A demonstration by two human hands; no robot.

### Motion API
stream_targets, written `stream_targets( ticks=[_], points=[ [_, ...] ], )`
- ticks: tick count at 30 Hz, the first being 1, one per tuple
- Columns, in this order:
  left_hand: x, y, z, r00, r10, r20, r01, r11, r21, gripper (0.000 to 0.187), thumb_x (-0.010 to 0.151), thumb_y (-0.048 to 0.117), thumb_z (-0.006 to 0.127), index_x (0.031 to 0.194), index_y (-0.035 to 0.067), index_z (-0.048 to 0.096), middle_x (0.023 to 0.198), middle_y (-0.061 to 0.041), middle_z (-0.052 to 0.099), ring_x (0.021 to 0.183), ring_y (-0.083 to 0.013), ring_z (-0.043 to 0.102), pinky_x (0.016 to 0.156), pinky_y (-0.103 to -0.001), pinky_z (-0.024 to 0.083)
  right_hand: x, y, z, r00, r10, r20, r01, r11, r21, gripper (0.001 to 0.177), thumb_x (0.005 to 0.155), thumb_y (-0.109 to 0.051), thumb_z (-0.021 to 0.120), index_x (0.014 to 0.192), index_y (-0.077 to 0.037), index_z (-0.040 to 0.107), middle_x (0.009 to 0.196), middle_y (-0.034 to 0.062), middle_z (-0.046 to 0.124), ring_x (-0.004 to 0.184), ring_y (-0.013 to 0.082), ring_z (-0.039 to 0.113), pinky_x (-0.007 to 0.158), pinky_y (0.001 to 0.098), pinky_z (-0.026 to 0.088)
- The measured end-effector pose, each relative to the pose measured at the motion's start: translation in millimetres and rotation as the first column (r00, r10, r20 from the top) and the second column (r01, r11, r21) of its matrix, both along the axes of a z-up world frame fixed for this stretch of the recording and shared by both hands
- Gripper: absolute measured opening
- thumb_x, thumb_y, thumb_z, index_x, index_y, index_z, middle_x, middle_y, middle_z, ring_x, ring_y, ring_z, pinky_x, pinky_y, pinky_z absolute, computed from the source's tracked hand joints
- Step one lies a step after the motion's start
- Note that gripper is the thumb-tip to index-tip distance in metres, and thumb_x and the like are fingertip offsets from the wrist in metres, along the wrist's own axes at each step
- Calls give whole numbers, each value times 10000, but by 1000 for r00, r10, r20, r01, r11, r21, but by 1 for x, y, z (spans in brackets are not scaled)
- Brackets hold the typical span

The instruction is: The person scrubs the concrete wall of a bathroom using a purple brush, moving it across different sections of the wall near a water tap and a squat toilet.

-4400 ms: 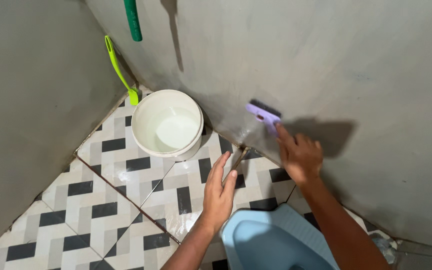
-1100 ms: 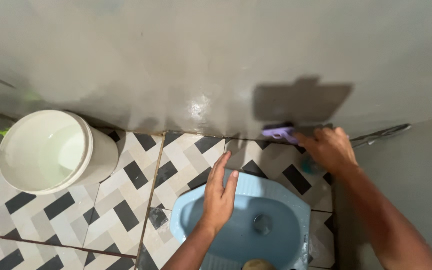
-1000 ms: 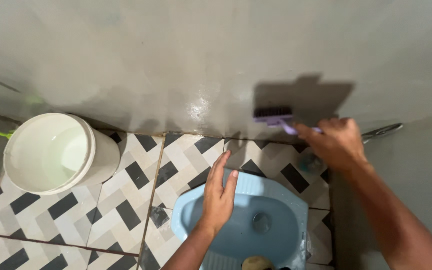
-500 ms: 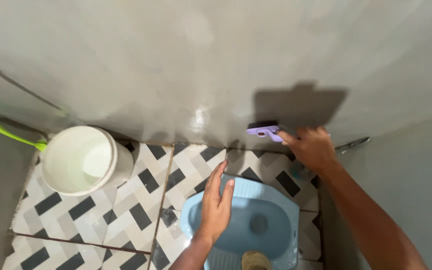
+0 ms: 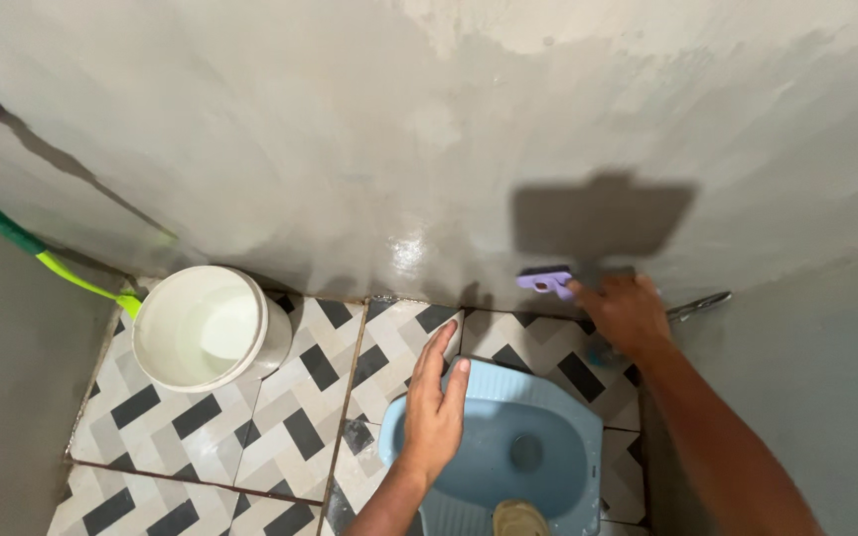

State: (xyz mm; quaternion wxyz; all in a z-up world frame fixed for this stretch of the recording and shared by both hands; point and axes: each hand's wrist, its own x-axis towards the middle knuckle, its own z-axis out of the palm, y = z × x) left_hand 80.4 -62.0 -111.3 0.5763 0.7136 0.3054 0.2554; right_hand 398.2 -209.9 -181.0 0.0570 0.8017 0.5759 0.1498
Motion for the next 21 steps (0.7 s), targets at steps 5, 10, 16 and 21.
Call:
stream_targets(
  ticks=[5,10,16,21],
  points=[
    [6,1,2,999,3,32,-4,1000,22,496,1026,216,518,1493,54,475,1546,-151,514,1462,-316,451,1187,-403,341,-13,0,42,994,-84,-66,87,995,41,360,938,-334,631,1294,-366,675,836,71,674,824,285,656,719,452,436],
    [9,-4,-2,1000,-8,-1,8,1000,-24,503,1025,225,517,1495,54,470,1545,-151,513,1457,-307,456,1184,-399,345,6,-15,-18,998,23,62,-26,999,43,443,813,-197,659,1223,-364,682,875,50,666,846,246,655,767,415,447],
    [13,-3,4,1000,-21,-18,20,999,-31,508,1019,233,516,1492,51,472,1538,-151,512,1451,-305,458,1181,-396,348,-21,-1,14,1000,28,-1,-28,981,194,304,915,-235,685,1209,-310,709,739,32,607,712,235,596,668,410,380],
    [20,0,5,1000,-14,21,14,1000,-3,499,1032,241,519,1489,47,475,1543,-155,516,1458,-310,460,1194,-403,333,-26,2,27,999,53,6,-53,947,317,258,910,-289,702,1167,-283,705,722,54,607,700,260,599,637,421,367]
  ],
)
